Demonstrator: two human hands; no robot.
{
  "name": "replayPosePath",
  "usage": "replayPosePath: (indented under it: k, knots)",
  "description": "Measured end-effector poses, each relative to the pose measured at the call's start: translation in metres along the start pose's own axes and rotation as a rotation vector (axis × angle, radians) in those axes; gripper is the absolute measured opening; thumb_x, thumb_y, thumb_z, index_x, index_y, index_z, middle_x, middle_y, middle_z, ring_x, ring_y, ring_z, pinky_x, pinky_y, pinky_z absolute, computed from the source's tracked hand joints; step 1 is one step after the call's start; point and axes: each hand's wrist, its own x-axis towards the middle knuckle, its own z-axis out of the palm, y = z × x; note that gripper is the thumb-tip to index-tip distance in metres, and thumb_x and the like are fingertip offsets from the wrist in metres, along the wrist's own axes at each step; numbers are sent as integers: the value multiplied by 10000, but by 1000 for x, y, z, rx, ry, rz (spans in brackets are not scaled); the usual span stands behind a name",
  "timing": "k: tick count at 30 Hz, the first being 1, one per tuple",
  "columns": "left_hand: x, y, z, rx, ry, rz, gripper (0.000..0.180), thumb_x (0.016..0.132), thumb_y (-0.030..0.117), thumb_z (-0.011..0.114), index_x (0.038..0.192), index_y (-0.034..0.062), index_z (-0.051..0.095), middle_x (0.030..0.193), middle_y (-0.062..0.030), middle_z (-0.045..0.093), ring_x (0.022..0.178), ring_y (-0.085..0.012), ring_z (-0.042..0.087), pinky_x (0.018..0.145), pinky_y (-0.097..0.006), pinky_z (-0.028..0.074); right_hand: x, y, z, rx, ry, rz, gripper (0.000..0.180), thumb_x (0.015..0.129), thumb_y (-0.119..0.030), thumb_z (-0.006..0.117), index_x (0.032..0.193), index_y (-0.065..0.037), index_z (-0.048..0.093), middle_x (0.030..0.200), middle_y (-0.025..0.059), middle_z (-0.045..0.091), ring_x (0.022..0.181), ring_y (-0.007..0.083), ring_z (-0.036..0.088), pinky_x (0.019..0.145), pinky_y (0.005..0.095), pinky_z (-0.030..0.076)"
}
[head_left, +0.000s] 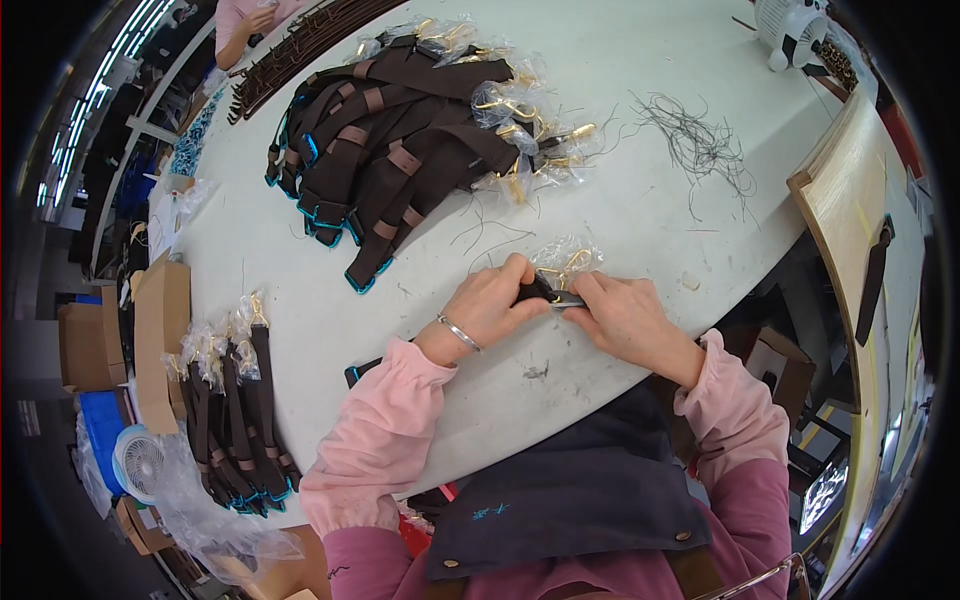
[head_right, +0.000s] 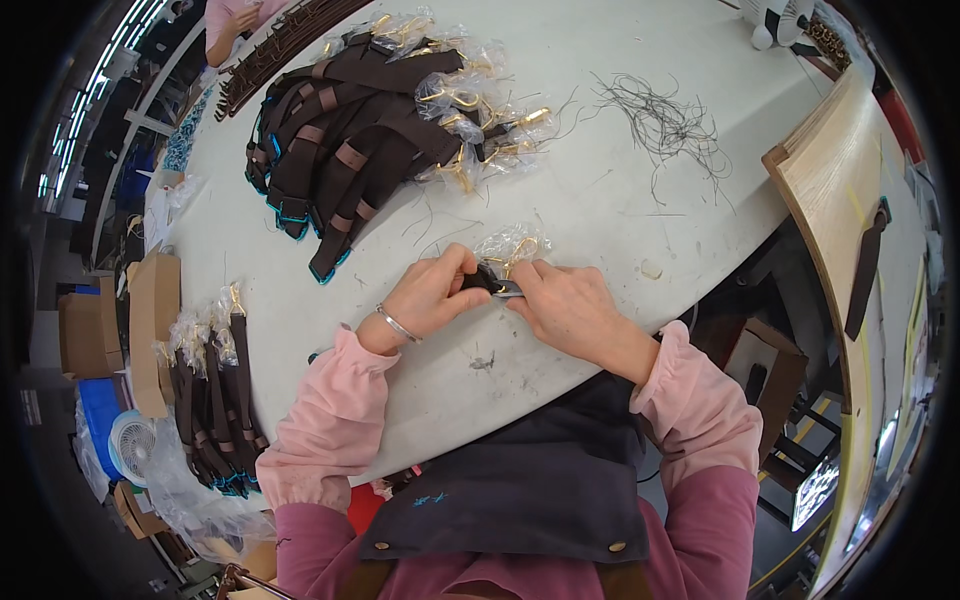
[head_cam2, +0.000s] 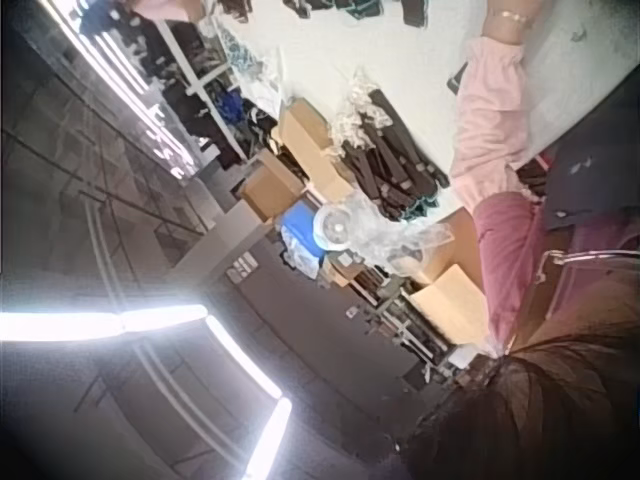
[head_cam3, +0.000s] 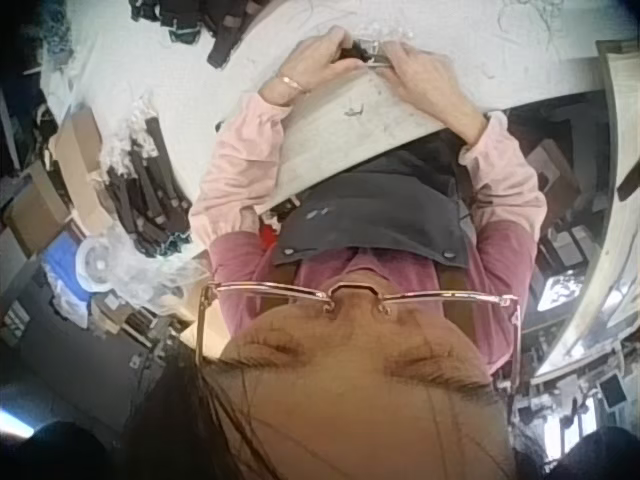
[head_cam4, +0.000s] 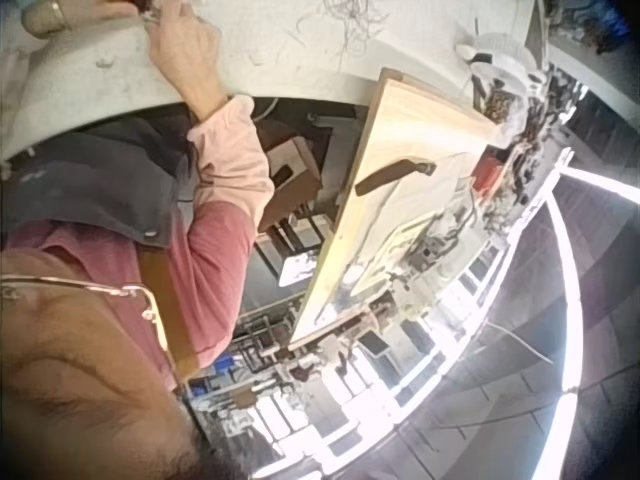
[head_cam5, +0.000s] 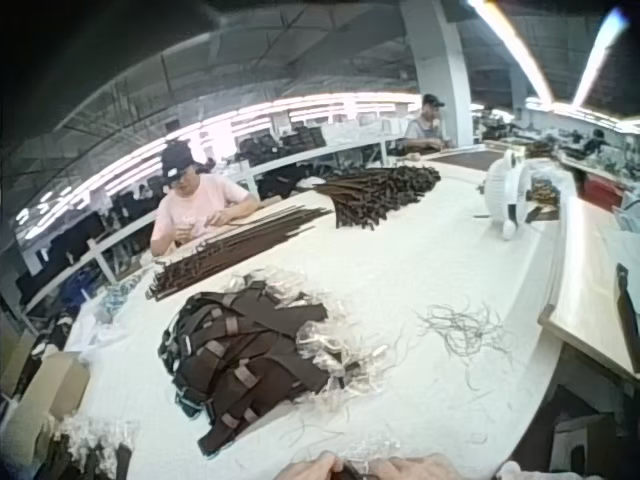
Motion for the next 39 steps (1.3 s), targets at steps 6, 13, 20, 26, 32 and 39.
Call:
replayPosePath:
  k: [6,13,20,26,32,39]
  knots:
    - [1,3,1,174,-188,33,153,807,120,597,825,26,479,703,-135,569,612,-336,534,564,-393,406,-2,-2,2,9,-10,11,270,775,-215,649,881,-35,477,693,108,587,561,293,597,470,376,440]
    - [5,-9,-2,-157,-83,147,102,820,83,541,793,-6,501,661,-133,540,570,-278,505,544,-353,399,-3,-6,3,-14,22,-12,260,779,-219,644,856,-35,476,664,111,583,542,286,594,455,375,442]
    - [5,-6,-4,-185,-115,45,104,838,108,493,806,10,502,684,-145,552,630,-296,526,573,-373,407,0,-13,-1,-90,-2,-4,192,791,-189,620,809,-40,501,685,87,587,547,278,602,448,372,452]
    - [5,-4,-5,-206,-122,60,101,843,121,486,825,22,494,718,-149,564,673,-325,542,602,-397,412,6,-11,-3,-76,-38,-48,175,776,-167,622,818,-34,516,705,86,598,573,285,611,463,379,456]
    - [4,-7,-3,-189,-123,83,99,848,123,485,840,25,481,743,-150,563,694,-333,536,611,-405,407,9,-10,-10,-46,-84,-25,169,773,-154,618,823,-27,518,721,90,607,584,289,612,471,387,455]
    - [5,-10,0,-204,-103,83,93,846,120,491,844,27,481,733,-145,563,684,-333,535,609,-406,403,3,-12,0,-114,-36,-35,147,793,-152,598,824,-37,512,691,76,589,566,276,613,453,377,453]
